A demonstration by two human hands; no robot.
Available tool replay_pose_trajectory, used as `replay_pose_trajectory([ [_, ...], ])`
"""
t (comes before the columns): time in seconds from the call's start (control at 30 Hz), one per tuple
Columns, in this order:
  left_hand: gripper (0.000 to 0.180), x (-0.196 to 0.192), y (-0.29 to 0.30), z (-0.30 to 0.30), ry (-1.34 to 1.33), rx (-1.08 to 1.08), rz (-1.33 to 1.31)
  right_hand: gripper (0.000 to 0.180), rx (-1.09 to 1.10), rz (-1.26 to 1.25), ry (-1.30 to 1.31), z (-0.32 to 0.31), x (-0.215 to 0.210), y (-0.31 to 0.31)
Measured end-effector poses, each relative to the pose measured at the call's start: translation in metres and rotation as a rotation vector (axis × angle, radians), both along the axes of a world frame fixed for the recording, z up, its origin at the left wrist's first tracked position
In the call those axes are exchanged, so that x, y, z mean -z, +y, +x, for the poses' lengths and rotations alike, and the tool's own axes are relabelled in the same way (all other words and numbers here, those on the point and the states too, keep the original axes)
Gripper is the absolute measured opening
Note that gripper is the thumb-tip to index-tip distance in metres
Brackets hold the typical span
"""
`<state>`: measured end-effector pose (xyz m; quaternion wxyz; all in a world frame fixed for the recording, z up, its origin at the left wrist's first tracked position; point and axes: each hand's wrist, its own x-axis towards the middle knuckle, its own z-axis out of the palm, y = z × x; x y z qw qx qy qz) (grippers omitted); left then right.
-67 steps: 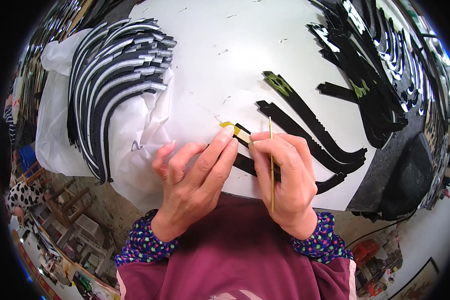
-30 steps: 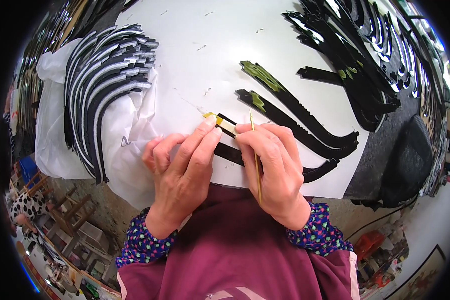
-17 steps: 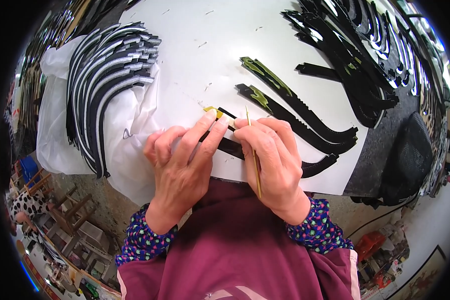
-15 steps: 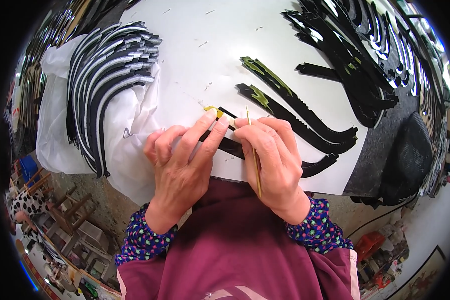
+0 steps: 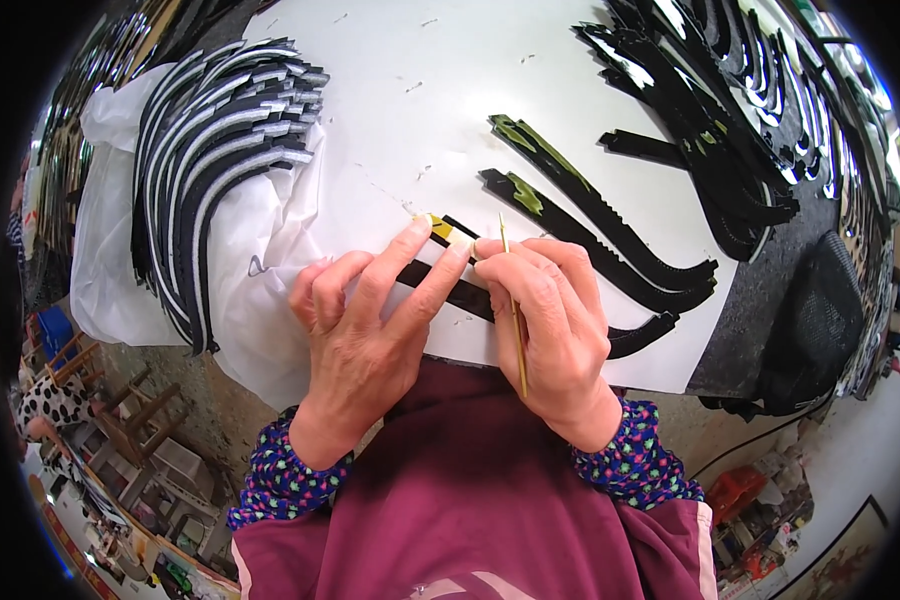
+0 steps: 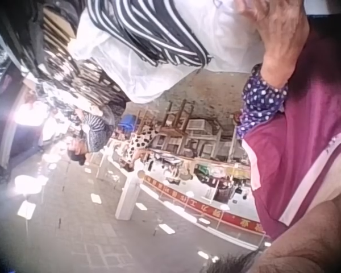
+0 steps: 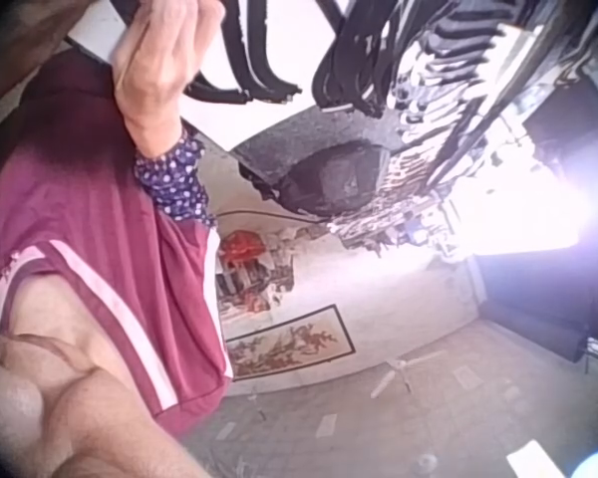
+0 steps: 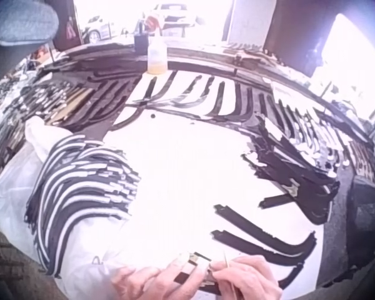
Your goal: Applying adhesive to small black shoe components using a thin applicator stick.
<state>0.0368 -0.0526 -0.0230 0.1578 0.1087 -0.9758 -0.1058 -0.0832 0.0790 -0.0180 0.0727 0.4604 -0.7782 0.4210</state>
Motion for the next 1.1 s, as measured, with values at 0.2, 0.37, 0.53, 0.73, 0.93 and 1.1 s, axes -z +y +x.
replay_pose_trajectory([
  [0.2, 0.050, 0.000, 0.001, -0.001, -0.011, -0.008, 0.004, 0.030, 0.000, 0.002, 0.008, -0.001, -0.001, -0.001],
  [0.37, 0.051, -0.001, -0.001, -0.001, -0.016, -0.001, 0.014, 0.027, 0.033, -0.009, -0.052, -0.001, -0.008, -0.001],
  [0.53, 0.052, -0.003, 0.000, 0.000, -0.022, -0.011, 0.052, 0.014, 0.033, -0.036, -0.146, -0.009, -0.025, -0.004],
  [0.73, 0.050, 0.004, 0.003, 0.000, 0.029, -0.031, 0.078, 0.024, -0.010, -0.109, -0.652, -0.008, -0.018, -0.025],
  [0.93, 0.045, 0.001, 0.002, 0.000, 0.043, -0.039, 0.097, 0.020, -0.021, -0.032, -0.473, -0.007, -0.012, -0.027],
  [1.1, 0.045, -0.001, 0.002, 0.000, 0.021, -0.038, 0.093, 0.018, 0.011, -0.001, -0.420, -0.006, -0.013, -0.028],
])
